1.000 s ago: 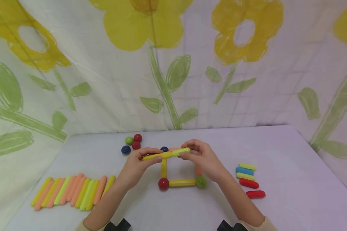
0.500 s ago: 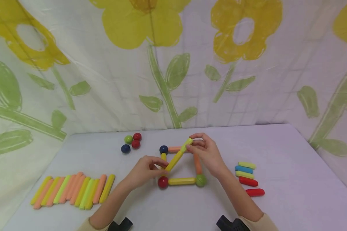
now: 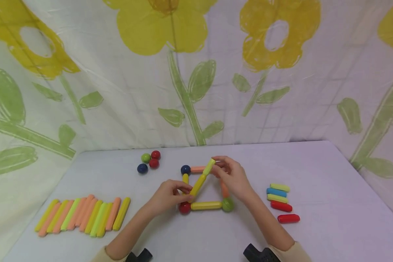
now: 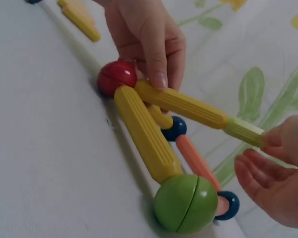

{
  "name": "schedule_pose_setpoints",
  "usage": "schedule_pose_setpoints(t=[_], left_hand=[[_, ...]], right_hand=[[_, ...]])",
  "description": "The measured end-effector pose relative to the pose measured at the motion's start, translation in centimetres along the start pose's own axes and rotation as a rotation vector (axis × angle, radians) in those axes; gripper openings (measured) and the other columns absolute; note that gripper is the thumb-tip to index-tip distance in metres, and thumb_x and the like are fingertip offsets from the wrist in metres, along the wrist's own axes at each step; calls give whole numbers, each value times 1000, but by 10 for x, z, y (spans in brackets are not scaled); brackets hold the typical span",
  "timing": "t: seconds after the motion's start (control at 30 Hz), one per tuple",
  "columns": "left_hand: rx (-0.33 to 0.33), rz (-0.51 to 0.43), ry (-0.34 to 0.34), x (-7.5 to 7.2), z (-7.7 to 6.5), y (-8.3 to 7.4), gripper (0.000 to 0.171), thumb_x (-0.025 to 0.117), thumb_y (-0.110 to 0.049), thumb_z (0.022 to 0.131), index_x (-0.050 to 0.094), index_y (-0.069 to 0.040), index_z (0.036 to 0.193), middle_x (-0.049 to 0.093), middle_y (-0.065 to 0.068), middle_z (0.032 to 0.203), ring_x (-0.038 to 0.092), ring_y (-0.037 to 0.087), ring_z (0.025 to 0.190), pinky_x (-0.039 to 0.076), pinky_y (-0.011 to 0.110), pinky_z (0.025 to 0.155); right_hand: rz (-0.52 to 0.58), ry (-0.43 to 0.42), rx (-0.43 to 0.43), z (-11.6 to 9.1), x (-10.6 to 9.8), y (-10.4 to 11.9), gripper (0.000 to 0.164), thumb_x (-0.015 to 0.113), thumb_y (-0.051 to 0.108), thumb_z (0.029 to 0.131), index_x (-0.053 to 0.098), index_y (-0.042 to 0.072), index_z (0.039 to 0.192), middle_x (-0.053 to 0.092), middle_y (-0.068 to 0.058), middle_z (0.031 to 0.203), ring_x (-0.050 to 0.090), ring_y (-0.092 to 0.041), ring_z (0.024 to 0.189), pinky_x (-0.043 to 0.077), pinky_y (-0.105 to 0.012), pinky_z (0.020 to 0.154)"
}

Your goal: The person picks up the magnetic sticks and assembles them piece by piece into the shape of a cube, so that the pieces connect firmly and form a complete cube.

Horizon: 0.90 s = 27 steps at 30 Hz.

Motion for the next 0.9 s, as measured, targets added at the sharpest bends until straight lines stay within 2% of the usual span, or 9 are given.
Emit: schedule_pose_setpoints(t=[0.13, 0.23, 0.3, 0.4, 0.57, 0.7, 0.8, 0.9], left_hand=[[-5, 19, -33, 4, 0, 2, 26, 83, -16, 92, 80, -1, 113, 76, 2, 91, 52, 11, 72, 43, 19, 60], [-8, 29, -54, 6, 0, 1, 25, 84, -16, 92, 80, -3, 113, 76, 1, 93, 50, 11, 67, 40, 19, 57], [-9, 35, -62, 7, -1, 1, 25, 84, -16, 92, 81, -4, 114, 75, 1, 94, 50, 11, 66, 39, 19, 57], [-13, 37, -66, 8, -1, 1, 24, 83, -16, 92, 81, -5, 113, 76, 1, 95, 50, 12, 68, 39, 19, 57], [-27, 40, -58, 9, -1, 0, 24, 83, -16, 93, 81, -6, 114, 76, 1, 95, 50, 13, 71, 39, 19, 58], [-28, 44, -54, 10, 0, 0, 23, 82, -15, 93, 81, -6, 115, 77, 1, 96, 50, 12, 73, 39, 19, 59], [-22, 44, -53, 11, 0, -1, 23, 82, -14, 93, 81, -5, 114, 77, 1, 97, 51, 13, 73, 39, 19, 58], [-24, 55, -54, 11, 0, -2, 24, 82, -14, 93, 81, -4, 114, 77, 2, 97, 51, 13, 74, 39, 18, 58]], right_hand=[[-243, -11, -40, 1, -5, -4, 33, 59, 10, 108, 66, -1, 139, 70, -20, 120, 68, -27, 95, 56, -26, 72], [-383, 13, -74, 2, -7, -9, 33, 58, 7, 108, 67, -1, 138, 70, -16, 112, 62, -22, 88, 51, -26, 67], [-438, 29, -92, 4, -7, -13, 32, 57, 5, 107, 67, -3, 137, 68, -15, 105, 57, -19, 82, 48, -26, 64], [-474, 54, -97, 5, -7, -17, 33, 55, 3, 107, 66, -6, 136, 63, -14, 99, 50, -17, 76, 44, -26, 61], [-472, 35, -96, 4, -10, -22, 32, 54, 0, 105, 68, -6, 134, 62, -17, 101, 52, -19, 77, 45, -27, 62], [-488, -8, -127, 4, -12, -25, 32, 55, -3, 104, 70, -4, 132, 62, -25, 114, 61, -27, 87, 52, -35, 71], [-499, -8, -133, 4, -13, -27, 33, 55, -5, 104, 69, -4, 134, 62, -30, 126, 66, -33, 96, 56, -43, 77], [-499, 14, -114, 5, -14, -28, 36, 53, -3, 105, 67, -2, 138, 63, -30, 134, 66, -33, 99, 55, -39, 74]])
Point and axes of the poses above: each hand's wrist, its own z-axis towards the middle knuckle, its own x-axis out of the palm, y = z × x, the point moved 2 cm from there along z, towards the middle knuckle
